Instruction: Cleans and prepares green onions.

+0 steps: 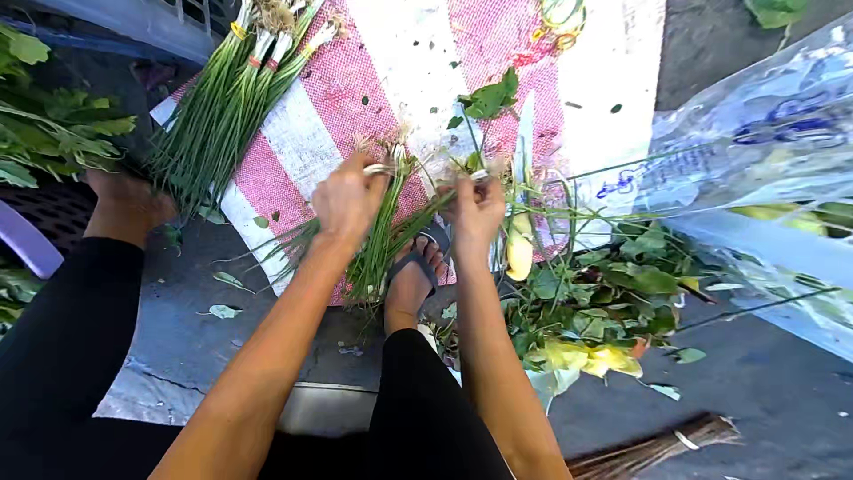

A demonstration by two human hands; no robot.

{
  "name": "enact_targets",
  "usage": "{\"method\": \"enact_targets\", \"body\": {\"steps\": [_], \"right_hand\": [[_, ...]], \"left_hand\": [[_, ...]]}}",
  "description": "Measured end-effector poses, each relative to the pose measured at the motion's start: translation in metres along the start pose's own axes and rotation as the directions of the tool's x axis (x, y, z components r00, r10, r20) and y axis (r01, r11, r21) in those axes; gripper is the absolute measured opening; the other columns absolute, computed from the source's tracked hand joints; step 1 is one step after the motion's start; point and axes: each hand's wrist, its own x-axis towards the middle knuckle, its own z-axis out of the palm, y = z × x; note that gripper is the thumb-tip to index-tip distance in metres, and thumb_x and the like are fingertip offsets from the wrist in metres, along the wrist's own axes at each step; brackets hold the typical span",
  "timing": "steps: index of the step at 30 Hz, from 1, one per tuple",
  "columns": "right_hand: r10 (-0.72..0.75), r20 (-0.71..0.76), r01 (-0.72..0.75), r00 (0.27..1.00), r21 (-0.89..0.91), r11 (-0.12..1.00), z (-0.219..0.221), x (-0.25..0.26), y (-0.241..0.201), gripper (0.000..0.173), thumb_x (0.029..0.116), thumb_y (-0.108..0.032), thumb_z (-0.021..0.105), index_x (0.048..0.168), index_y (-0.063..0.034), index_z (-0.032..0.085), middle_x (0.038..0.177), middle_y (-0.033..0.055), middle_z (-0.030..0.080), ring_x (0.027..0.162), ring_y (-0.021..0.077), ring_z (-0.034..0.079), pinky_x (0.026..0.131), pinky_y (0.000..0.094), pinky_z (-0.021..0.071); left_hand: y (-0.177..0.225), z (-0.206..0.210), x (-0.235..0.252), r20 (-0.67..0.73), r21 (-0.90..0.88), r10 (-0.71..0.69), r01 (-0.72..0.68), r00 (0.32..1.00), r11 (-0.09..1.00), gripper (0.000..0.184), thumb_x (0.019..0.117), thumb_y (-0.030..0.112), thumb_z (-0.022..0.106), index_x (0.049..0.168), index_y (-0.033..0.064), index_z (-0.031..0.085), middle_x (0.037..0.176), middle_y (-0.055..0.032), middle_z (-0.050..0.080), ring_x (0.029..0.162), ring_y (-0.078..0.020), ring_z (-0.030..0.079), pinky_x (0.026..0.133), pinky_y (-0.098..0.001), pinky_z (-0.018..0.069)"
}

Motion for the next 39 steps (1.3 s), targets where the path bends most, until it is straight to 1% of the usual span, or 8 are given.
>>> {"method": "enact_targets", "body": {"steps": [10,15,20,24,27,30,34,39], "right_hand": [[-0.245,-0.022,0.246,0.969,0.001,0.969,-0.075,-0.032,-0.017,0.025,0.1060,-0.030,0.058,0.117,-0.0072,0.060,0.093,-0.0020,0.067,0.077,0.0084,0.069,0.068,0.0287,0.0612],[-0.106,0.239,0.095,0.965,0.059,0.994,-0.068,-0.042,-0.027,0.038,0.1069,-0.028,0.054,0.139,-0.0077,0.054,0.118,0.0046,0.066,0.094,0.0132,0.069,0.080,0.0357,0.0613],[-0.076,0.311,-0.005,0.947,0.252,0.968,-0.050,-0.060,-0.037,0.031,0.1058,-0.022,0.056,0.136,-0.0138,0.059,0.116,0.0009,0.067,0.095,0.0129,0.068,0.076,0.0303,0.0606],[0.040,0.292,-0.153,0.955,0.373,0.915,-0.017,-0.066,-0.043,0.025,0.1059,-0.030,0.057,0.120,-0.0117,0.067,0.104,-0.0013,0.068,0.086,0.0090,0.067,0.072,0.0297,0.0605],[-0.051,0.237,0.069,0.970,-0.067,0.995,-0.009,-0.067,-0.040,0.060,0.1054,-0.062,0.038,0.108,-0.0104,0.068,0.093,0.0059,0.062,0.076,0.0169,0.061,0.062,0.0374,0.0527],[-0.325,0.160,0.362,0.932,-0.408,0.838,0.004,-0.034,-0.032,0.044,0.1095,-0.036,0.044,0.117,-0.0023,0.072,0.104,0.0189,0.068,0.094,0.0320,0.067,0.083,0.0506,0.0532],[-0.442,0.238,0.502,0.865,-0.402,0.766,0.031,0.016,-0.008,0.039,0.0995,-0.023,0.064,0.131,-0.0009,0.065,0.121,0.0219,0.066,0.101,0.0329,0.068,0.088,0.0466,0.0568],[-0.350,0.178,0.389,0.920,-0.286,0.876,0.037,0.029,-0.014,0.021,0.0995,-0.026,0.067,0.104,-0.0062,0.074,0.098,0.0073,0.075,0.080,0.0147,0.072,0.077,0.0345,0.0594]], "left_hand": [[0.008,0.034,-0.007,0.211,-0.363,0.082,0.001,0.974,0.932,0.036,0.0989,0.028,0.066,0.131,0.0133,0.069,0.115,-0.0090,0.075,0.105,-0.0270,0.072,0.092,-0.0561,0.0544],[0.005,0.016,0.000,0.161,-0.389,-0.010,0.072,0.987,0.918,0.048,0.0997,0.029,0.066,0.142,0.0078,0.059,0.135,-0.0199,0.059,0.123,-0.0329,0.059,0.103,-0.0515,0.0489],[0.008,-0.001,-0.032,0.243,-0.745,-0.084,0.241,0.967,0.622,0.029,0.1076,0.028,0.053,0.121,0.0057,0.066,0.105,-0.0079,0.067,0.087,-0.0151,0.063,0.067,-0.0314,0.0511],[0.014,0.018,-0.052,0.288,-0.860,0.139,0.192,0.948,0.474,0.036,0.1071,0.031,0.052,0.130,0.0035,0.054,0.112,-0.0084,0.068,0.092,-0.0108,0.064,0.074,-0.0281,0.0532],[0.004,0.033,-0.060,0.309,-0.831,0.104,0.215,0.945,0.513,0.038,0.1056,0.026,0.057,0.139,0.0084,0.052,0.112,-0.0083,0.066,0.083,-0.0107,0.061,0.065,-0.0265,0.0498],[-0.014,0.040,-0.055,0.237,-0.808,-0.063,0.232,0.970,0.541,0.031,0.1047,0.018,0.059,0.132,0.0038,0.058,0.112,-0.0093,0.069,0.086,-0.0127,0.066,0.069,-0.0296,0.0547],[-0.022,0.037,-0.041,0.096,-0.802,-0.123,0.150,0.988,0.578,0.033,0.1056,0.019,0.056,0.134,0.0022,0.057,0.125,-0.0092,0.067,0.103,-0.0124,0.066,0.084,-0.0314,0.0556],[-0.032,0.043,0.008,0.153,-0.609,-0.063,0.144,0.986,0.780,0.038,0.1084,0.028,0.050,0.133,0.0024,0.061,0.112,-0.0164,0.069,0.101,-0.0243,0.066,0.092,-0.0473,0.0520]]}}
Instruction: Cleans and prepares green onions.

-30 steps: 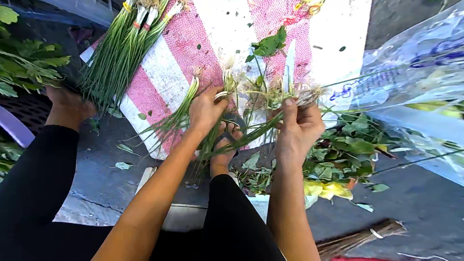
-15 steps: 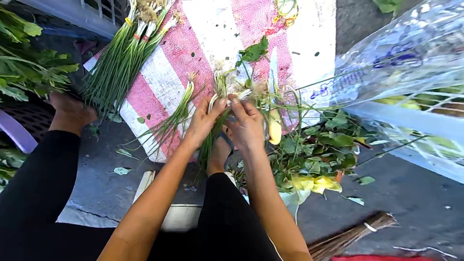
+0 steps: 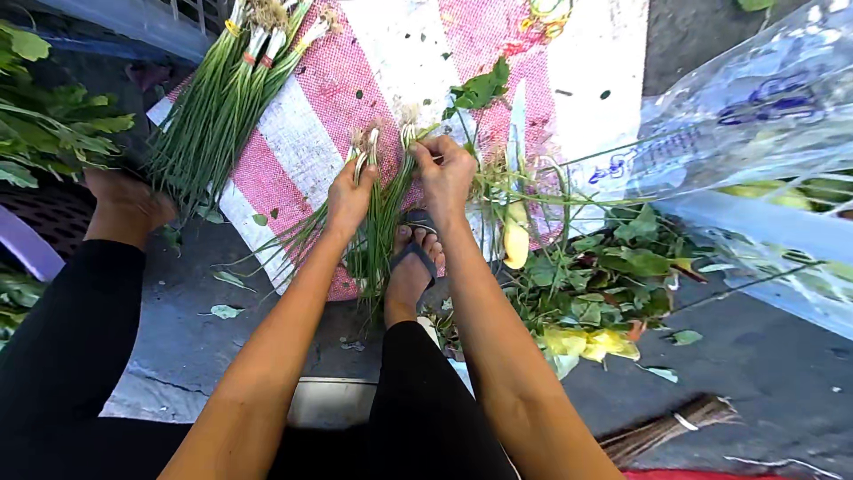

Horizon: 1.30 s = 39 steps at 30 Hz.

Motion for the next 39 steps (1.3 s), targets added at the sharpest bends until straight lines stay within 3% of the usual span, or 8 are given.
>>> {"method": "enact_targets", "body": {"steps": [6,9,14,18,26,32,36,39], "right_hand": [[0.078,0.094,-0.091,0.992,0.144,0.985,-0.023,-0.004,0.004,0.023,0.1040,-0.025,0.060,0.107,-0.0022,0.066,0.087,0.0065,0.072,0.067,0.0138,0.073,0.063,0.0334,0.0647],[0.102,0.093,-0.125,0.990,0.297,0.947,-0.032,-0.019,-0.005,0.022,0.1041,-0.021,0.060,0.106,0.0006,0.064,0.087,0.0078,0.070,0.067,0.0156,0.072,0.062,0.0356,0.0646],[-0.042,-0.133,0.069,0.990,0.209,0.975,-0.065,-0.065,-0.055,0.009,0.0922,0.003,0.068,0.099,0.0087,0.068,0.086,0.0172,0.068,0.075,0.0219,0.066,0.071,0.0377,0.0592],[-0.213,-0.091,0.178,0.973,-0.297,0.938,-0.082,-0.056,-0.015,0.018,0.0954,-0.011,0.071,0.111,-0.0018,0.072,0.100,0.0100,0.074,0.083,0.0218,0.072,0.069,0.0426,0.0612],[-0.088,0.031,0.091,0.996,-0.086,0.992,-0.128,-0.048,-0.018,0.013,0.1011,-0.006,0.063,0.108,0.0022,0.071,0.097,0.0135,0.072,0.087,0.0262,0.070,0.076,0.0474,0.0590],[-0.071,-0.066,0.073,0.995,0.029,0.997,-0.144,-0.065,-0.014,0.025,0.0981,-0.001,0.062,0.119,0.0119,0.068,0.105,0.0260,0.073,0.094,0.0342,0.073,0.088,0.0473,0.0586],[0.131,-0.133,-0.127,0.982,0.033,0.991,-0.176,-0.056,0.022,0.032,0.1062,-0.023,0.054,0.121,0.0044,0.063,0.100,0.0142,0.070,0.079,0.0164,0.070,0.073,0.0370,0.0621],[0.251,-0.182,-0.277,0.951,-0.138,0.951,-0.195,-0.052,0.036,0.040,0.1005,-0.027,0.064,0.123,0.0053,0.061,0.107,0.0220,0.069,0.086,0.0300,0.071,0.078,0.0497,0.0609]], "left_hand": [[0.008,-0.002,-0.006,-0.210,0.483,0.252,-0.124,0.945,0.867,0.042,0.1049,0.021,0.052,0.143,0.0044,0.058,0.136,-0.0197,0.060,0.122,-0.0334,0.060,0.102,-0.0474,0.0499],[0.010,0.006,-0.014,-0.140,0.394,0.469,-0.386,0.872,0.834,0.036,0.0996,0.025,0.063,0.126,-0.0003,0.067,0.131,-0.0196,0.062,0.122,-0.0337,0.058,0.103,-0.0450,0.0482],[0.011,0.018,-0.018,0.428,-0.105,0.344,-0.333,0.836,0.937,0.069,0.0937,0.021,0.074,0.153,0.0154,0.039,0.139,-0.0079,0.059,0.117,-0.0152,0.064,0.097,-0.0384,0.0569],[0.013,0.041,-0.018,0.479,-0.017,0.343,-0.382,0.808,0.924,0.045,0.1020,0.033,0.061,0.128,-0.0036,0.060,0.108,-0.0107,0.067,0.093,-0.0051,0.064,0.085,-0.0264,0.0555],[0.014,0.027,-0.043,0.533,0.065,0.317,-0.412,0.785,0.909,0.046,0.1029,0.033,0.060,0.132,-0.0025,0.060,0.118,-0.0147,0.068,0.103,-0.0107,0.066,0.093,-0.0323,0.0554],[0.066,0.008,-0.085,0.518,0.292,0.299,-0.494,0.802,0.819,0.026,0.0996,0.007,0.062,0.121,-0.0078,0.068,0.108,-0.0280,0.071,0.099,-0.0405,0.069,0.091,-0.0609,0.0513],[0.048,-0.012,-0.076,0.458,0.316,0.212,-0.381,0.863,0.869,0.022,0.0979,0.008,0.067,0.119,0.0019,0.072,0.100,-0.0161,0.074,0.086,-0.0267,0.071,0.082,-0.0511,0.0578],[0.034,-0.027,-0.076,0.431,0.102,0.128,-0.189,0.893,0.977,0.024,0.0984,0.013,0.068,0.120,0.0034,0.069,0.096,-0.0116,0.071,0.076,-0.0171,0.066,0.072,-0.0383,0.0575]]}}
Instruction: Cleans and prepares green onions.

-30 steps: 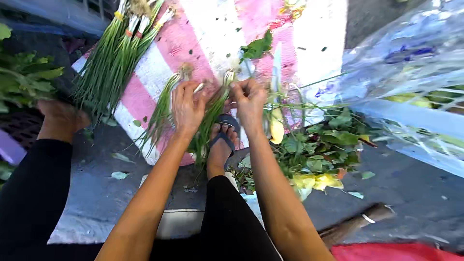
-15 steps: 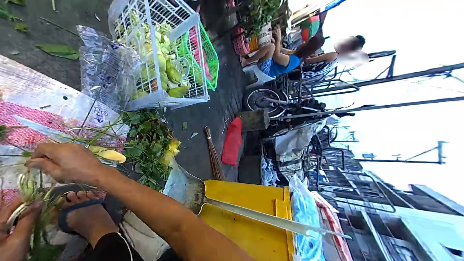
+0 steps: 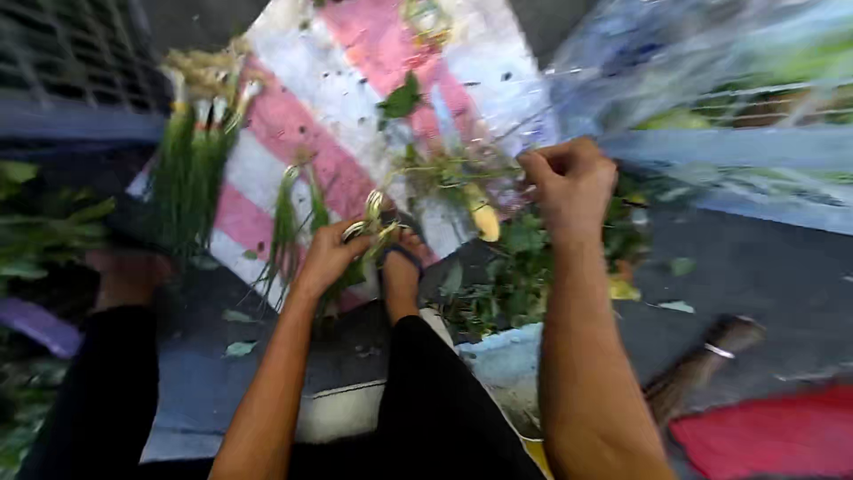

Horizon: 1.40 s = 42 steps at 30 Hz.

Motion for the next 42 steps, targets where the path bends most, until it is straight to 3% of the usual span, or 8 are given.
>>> {"method": "enact_targets", "body": {"steps": [3,10,13,20,23,27,34,42], "right_hand": [[0.023,0.068,-0.017,0.997,-0.084,0.996,0.014,-0.016,-0.009,0.061,0.0910,-0.009,0.070,0.143,0.0073,0.043,0.137,0.0332,0.052,0.117,0.0484,0.059,0.097,0.0653,0.0490],[0.003,0.627,-0.454,0.779,0.560,0.693,0.098,-0.074,-0.058,0.033,0.1044,-0.037,0.058,0.123,-0.0106,0.066,0.103,0.0032,0.070,0.088,0.0150,0.068,0.075,0.0379,0.0605],[-0.001,0.602,-0.519,0.799,0.690,0.504,0.118,-0.067,-0.062,0.020,0.1066,-0.019,0.055,0.117,-0.0067,0.066,0.102,0.0047,0.071,0.085,0.0143,0.070,0.075,0.0336,0.0624],[-0.001,0.487,-0.369,0.873,0.662,0.652,0.119,-0.052,-0.043,0.032,0.1104,-0.022,0.046,0.133,-0.0069,0.063,0.110,0.0041,0.074,0.091,0.0142,0.071,0.076,0.0306,0.0603],[-0.045,0.469,-0.332,0.882,0.686,0.647,0.116,-0.051,-0.040,0.047,0.1111,-0.016,0.041,0.158,-0.0133,0.036,0.108,0.0075,0.072,0.083,0.0162,0.072,0.070,0.0289,0.0609],[-0.002,0.509,-0.420,0.861,0.712,0.563,0.110,-0.053,-0.042,0.029,0.1107,-0.017,0.041,0.137,-0.0113,0.052,0.111,0.0101,0.071,0.086,0.0240,0.074,0.068,0.0370,0.0643],[0.006,0.603,-0.554,0.798,0.728,0.404,0.104,-0.061,-0.051,0.042,0.1024,-0.012,0.031,0.133,-0.0112,0.060,0.125,0.0040,0.067,0.096,0.0143,0.070,0.076,0.0324,0.0609],[-0.263,0.366,0.090,0.892,0.428,0.899,0.098,-0.065,-0.047,0.024,0.0980,-0.013,0.068,0.121,-0.0065,0.070,0.113,0.0074,0.070,0.094,0.0135,0.071,0.081,0.0313,0.0616]], "left_hand": [[-0.005,0.002,-0.004,-0.024,-0.255,-0.007,0.001,1.000,0.967,0.025,0.0973,0.013,0.069,0.121,0.0056,0.067,0.093,-0.0087,0.069,0.074,-0.0139,0.063,0.069,-0.0331,0.0570],[0.008,0.022,0.018,-0.056,-0.406,0.008,-0.031,0.998,0.913,0.016,0.1001,0.013,0.065,0.112,0.0027,0.069,0.088,-0.0016,0.069,0.074,-0.0051,0.063,0.072,-0.0239,0.0559],[0.005,0.022,0.029,-0.076,-0.476,-0.052,0.010,0.996,0.879,0.018,0.1036,0.015,0.060,0.107,0.0028,0.071,0.084,0.0012,0.069,0.069,-0.0014,0.058,0.062,-0.0181,0.0471],[0.008,0.007,0.041,-0.123,-0.486,-0.135,0.059,0.983,0.872,0.022,0.1062,0.020,0.055,0.118,0.0053,0.068,0.091,-0.0018,0.069,0.070,-0.0032,0.059,0.054,-0.0178,0.0430],[0.010,0.006,0.054,-0.234,-0.257,-0.139,0.077,0.962,0.963,0.027,0.1048,0.028,0.059,0.121,0.0097,0.070,0.115,-0.0029,0.067,0.099,-0.0084,0.061,0.078,-0.0280,0.0515],[0.001,0.003,0.071,-0.382,0.150,-0.024,0.088,0.924,0.985,0.053,0.1019,0.038,0.060,0.148,0.0124,0.056,0.157,-0.0217,0.037,0.138,-0.0382,0.041,0.110,-0.0534,0.0394],[0.011,0.045,0.026,-0.227,0.253,0.141,-0.082,0.964,0.964,0.037,0.0962,0.028,0.073,0.126,0.0075,0.068,0.129,-0.0125,0.061,0.099,-0.0257,0.066,0.079,-0.0482,0.0575],[-0.005,0.030,0.033,-0.172,-0.482,-0.180,0.077,0.968,0.873,0.018,0.0987,0.010,0.067,0.112,-0.0020,0.068,0.086,-0.0047,0.071,0.071,-0.0065,0.063,0.065,-0.0222,0.0519]]}}
